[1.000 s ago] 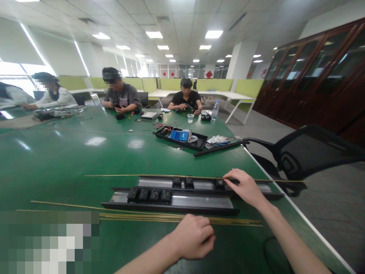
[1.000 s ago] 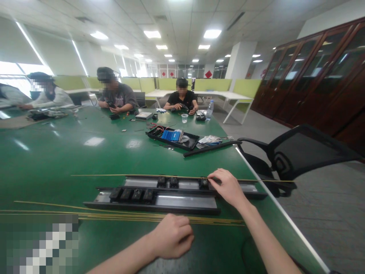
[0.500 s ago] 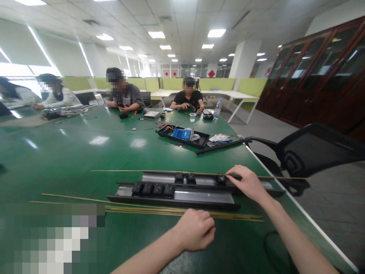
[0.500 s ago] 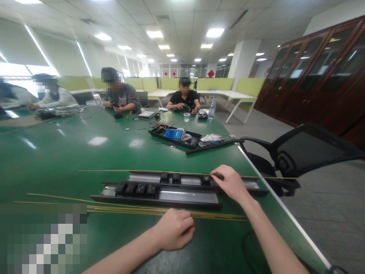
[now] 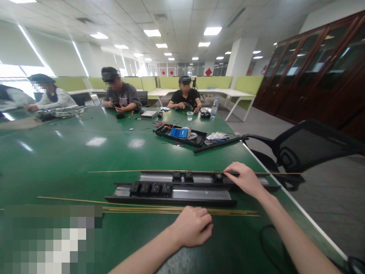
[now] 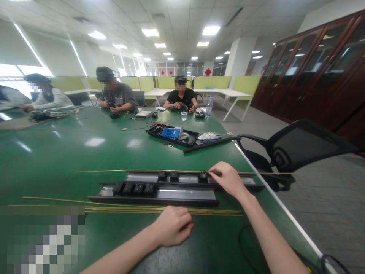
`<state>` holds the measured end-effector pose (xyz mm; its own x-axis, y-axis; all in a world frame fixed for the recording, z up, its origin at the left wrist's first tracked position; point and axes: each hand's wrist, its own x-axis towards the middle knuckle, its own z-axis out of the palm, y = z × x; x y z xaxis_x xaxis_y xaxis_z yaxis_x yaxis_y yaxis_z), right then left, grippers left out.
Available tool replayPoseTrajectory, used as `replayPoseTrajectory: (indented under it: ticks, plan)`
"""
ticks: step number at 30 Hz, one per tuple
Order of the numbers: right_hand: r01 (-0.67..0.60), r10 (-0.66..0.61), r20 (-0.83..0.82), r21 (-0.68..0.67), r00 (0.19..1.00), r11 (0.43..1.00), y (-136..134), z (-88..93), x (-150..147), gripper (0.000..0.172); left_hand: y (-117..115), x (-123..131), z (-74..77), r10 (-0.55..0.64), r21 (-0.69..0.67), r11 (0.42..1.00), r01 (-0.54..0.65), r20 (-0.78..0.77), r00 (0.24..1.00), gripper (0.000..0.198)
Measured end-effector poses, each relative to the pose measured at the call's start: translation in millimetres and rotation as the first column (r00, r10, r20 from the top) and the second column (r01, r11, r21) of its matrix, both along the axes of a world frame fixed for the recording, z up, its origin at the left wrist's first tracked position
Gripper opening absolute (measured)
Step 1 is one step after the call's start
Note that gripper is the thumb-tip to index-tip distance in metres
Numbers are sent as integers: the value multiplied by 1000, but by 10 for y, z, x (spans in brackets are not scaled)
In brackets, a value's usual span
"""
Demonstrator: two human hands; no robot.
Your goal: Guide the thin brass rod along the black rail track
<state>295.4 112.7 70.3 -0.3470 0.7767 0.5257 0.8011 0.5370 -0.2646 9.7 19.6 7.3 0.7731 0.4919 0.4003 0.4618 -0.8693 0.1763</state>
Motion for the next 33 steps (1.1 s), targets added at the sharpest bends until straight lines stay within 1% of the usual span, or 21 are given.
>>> replayPoseTrajectory:
  ticks: [8,14,27,33]
  plan:
    - [-4,4,10,-5,1000,1000,28,-34,21,21,0,-5,20,1,-11,1000,-1,-29,1000,11]
    - [-1,1,13,-2,1000,1000,11,-10,29,21,5,-15,3,-7,-35,999,6,-24,1000,12]
    - [-2,3,15,-29,1000,1000,32,-34,69,22,-1,-10,36,-3,-33,999,2,-25,1000,12]
    - [1,0,19,-9,1000,1000,30,-40,79,22,-4,-12,46,0,-27,1000,0,-25,1000,12]
